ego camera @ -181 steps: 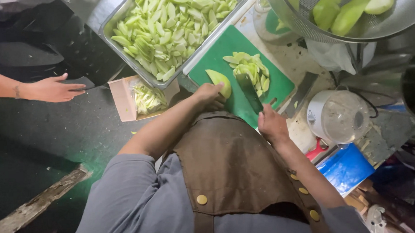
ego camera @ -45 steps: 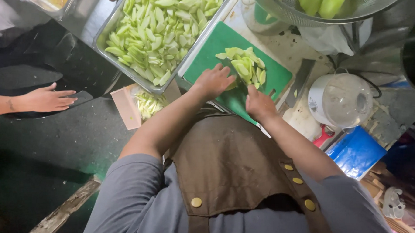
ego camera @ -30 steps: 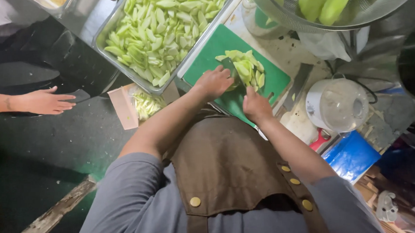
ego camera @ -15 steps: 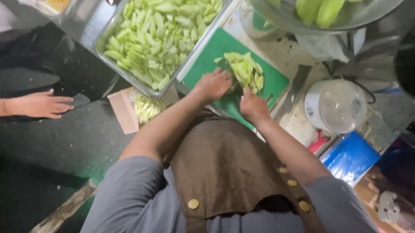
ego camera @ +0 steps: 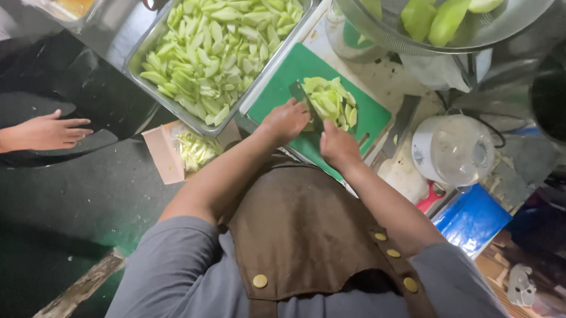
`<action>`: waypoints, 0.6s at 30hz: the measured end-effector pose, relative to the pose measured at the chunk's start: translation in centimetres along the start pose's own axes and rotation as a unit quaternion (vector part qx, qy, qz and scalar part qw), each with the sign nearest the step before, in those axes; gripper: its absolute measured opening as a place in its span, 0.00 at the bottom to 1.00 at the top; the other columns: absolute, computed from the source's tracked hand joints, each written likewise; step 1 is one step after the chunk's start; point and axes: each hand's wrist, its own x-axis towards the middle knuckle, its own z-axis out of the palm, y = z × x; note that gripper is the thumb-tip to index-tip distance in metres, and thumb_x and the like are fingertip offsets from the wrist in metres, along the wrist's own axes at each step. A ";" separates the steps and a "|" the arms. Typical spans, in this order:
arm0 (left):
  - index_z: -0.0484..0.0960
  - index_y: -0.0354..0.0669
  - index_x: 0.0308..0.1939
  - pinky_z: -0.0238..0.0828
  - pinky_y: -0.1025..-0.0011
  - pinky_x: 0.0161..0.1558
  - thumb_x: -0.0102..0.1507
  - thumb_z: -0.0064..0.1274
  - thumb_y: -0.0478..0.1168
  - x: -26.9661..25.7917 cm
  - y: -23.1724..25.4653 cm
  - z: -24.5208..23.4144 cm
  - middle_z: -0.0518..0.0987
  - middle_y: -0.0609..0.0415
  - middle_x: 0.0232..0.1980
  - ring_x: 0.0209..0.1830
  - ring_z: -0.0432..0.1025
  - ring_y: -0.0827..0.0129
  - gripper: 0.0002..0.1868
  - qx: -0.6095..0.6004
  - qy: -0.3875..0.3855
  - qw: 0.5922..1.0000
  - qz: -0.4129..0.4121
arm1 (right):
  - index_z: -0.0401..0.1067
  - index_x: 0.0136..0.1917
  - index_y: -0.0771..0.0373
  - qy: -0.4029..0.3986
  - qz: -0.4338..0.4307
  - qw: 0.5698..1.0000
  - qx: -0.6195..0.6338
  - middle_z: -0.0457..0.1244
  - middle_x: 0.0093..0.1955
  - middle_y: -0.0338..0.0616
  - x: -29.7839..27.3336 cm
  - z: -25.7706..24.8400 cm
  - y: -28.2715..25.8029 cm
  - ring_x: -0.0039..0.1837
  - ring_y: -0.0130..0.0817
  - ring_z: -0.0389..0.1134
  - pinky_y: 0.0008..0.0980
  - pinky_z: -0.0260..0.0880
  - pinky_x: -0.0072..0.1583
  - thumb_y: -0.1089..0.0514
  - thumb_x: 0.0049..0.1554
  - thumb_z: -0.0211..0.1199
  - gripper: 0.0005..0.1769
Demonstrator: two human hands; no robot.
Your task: Slicing green vegetables on a cutting board using a cleaver
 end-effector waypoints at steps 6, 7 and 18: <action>0.74 0.50 0.28 0.78 0.57 0.26 0.64 0.40 0.43 0.2 -1.5 0.7 0.68 0.51 0.32 0.38 0.69 0.51 0.11 0.009 0.020 1.000 0.022 | 0.58 0.58 0.59 0.013 0.010 1.000 0.012 0.67 0.49 0.66 2.5 3.4 1.9 0.54 0.70 0.71 0.64 0.71 0.56 0.45 0.65 0.39 0.18; 0.74 0.50 0.28 0.78 0.57 0.26 0.64 0.40 0.43 0.7 -1.8 0.7 0.68 0.51 0.32 0.38 0.69 0.51 0.11 0.012 0.024 0.999 0.025 | 0.58 0.58 0.59 0.019 0.010 1.000 0.010 0.67 0.49 0.66 2.1 1.8 1.4 0.54 0.70 0.71 0.64 0.71 0.56 0.45 0.65 0.39 0.18; 0.76 0.49 0.31 0.81 0.56 0.32 0.66 0.38 0.45 1.0 -1.5 -1.5 0.71 0.49 0.37 0.42 0.70 0.50 0.13 -0.034 -0.021 0.999 -0.019 | 0.59 0.59 0.60 0.013 -0.014 1.000 -0.005 0.67 0.49 0.68 1.9 1.1 0.7 0.54 0.72 0.70 0.65 0.70 0.55 0.46 0.65 0.41 0.18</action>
